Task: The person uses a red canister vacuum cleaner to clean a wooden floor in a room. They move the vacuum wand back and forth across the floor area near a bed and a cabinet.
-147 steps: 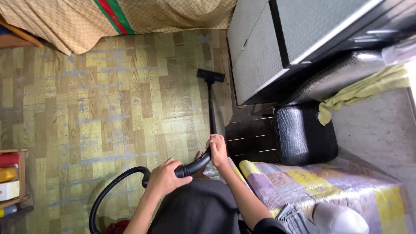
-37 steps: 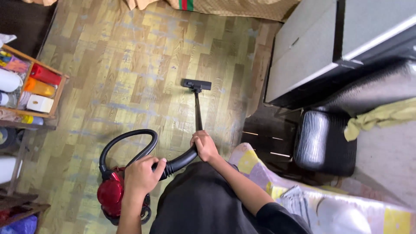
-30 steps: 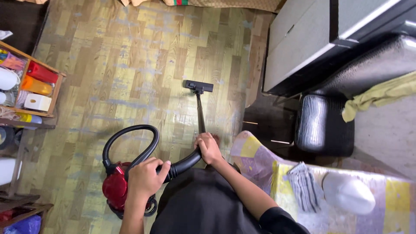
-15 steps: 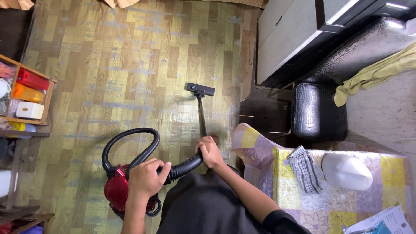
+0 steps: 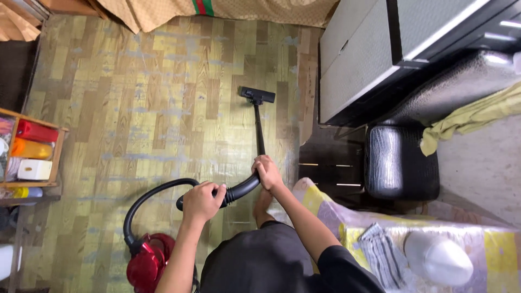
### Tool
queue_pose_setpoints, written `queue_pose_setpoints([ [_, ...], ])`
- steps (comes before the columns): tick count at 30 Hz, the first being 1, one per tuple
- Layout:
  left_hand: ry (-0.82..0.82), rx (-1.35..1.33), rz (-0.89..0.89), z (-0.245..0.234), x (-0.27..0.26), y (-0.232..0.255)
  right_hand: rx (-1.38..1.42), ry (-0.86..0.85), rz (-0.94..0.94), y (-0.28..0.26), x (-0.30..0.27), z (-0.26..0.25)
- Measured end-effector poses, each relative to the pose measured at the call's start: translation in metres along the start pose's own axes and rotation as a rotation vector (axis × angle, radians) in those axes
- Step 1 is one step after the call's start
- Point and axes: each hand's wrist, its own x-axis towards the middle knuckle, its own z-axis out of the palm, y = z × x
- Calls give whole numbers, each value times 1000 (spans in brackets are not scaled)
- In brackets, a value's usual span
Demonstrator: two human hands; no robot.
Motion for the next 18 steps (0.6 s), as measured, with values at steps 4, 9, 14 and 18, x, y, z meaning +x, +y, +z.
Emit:
queue_pose_setpoints([
  [4, -38, 27, 15, 2, 67, 27, 24, 15, 25, 52, 54, -25],
  [9, 0, -26, 72, -6, 116, 56, 11, 54, 45, 51, 101, -62],
  [14, -26, -18, 62, -19, 105, 62, -22, 24, 20, 28, 92, -67],
  [18, -59, 0, 64, -27, 78, 57, -17, 16, 38, 10, 60, -56],
])
